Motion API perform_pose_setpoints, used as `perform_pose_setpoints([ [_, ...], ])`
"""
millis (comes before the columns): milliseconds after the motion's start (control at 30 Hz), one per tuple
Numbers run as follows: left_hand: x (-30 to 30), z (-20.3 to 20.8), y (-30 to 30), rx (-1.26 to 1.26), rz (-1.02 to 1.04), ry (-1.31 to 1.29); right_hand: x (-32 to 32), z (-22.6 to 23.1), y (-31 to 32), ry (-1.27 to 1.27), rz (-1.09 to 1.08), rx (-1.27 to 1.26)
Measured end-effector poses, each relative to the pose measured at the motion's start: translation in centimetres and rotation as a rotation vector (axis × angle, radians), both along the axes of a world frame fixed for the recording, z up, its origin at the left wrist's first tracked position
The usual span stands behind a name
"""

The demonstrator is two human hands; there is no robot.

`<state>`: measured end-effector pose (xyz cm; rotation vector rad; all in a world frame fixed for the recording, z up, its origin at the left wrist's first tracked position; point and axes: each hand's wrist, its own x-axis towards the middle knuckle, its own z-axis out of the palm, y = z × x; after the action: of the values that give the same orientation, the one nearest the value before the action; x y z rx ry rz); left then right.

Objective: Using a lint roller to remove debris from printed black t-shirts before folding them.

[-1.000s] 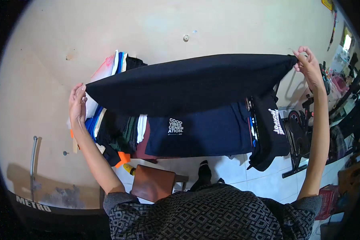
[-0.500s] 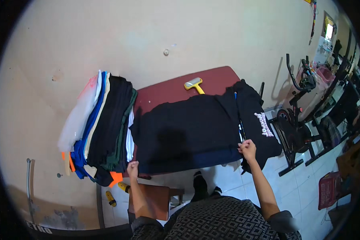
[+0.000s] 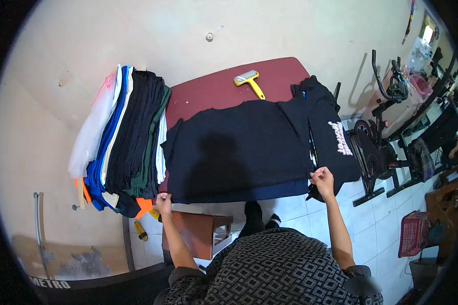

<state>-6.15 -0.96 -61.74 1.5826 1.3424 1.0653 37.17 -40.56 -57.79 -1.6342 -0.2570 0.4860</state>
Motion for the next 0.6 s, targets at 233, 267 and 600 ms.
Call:
perform_pose_setpoints([
  [233, 2.9, 11.1, 2.6, -0.113, -0.074, -0.261, 3.2, 11.1, 2.6, -0.044, 0.084, 0.223],
  [267, 3.3, 12.1, 2.6, -0.109, -0.069, -0.256, 3.1, 12.3, 2.9, -0.049, 0.091, 0.222],
  [600, 9.9, 0.4, -3.6, 0.459, -0.038, 0.646, -5.3, 0.0, 6.2, -0.843, 0.21, -0.441],
])
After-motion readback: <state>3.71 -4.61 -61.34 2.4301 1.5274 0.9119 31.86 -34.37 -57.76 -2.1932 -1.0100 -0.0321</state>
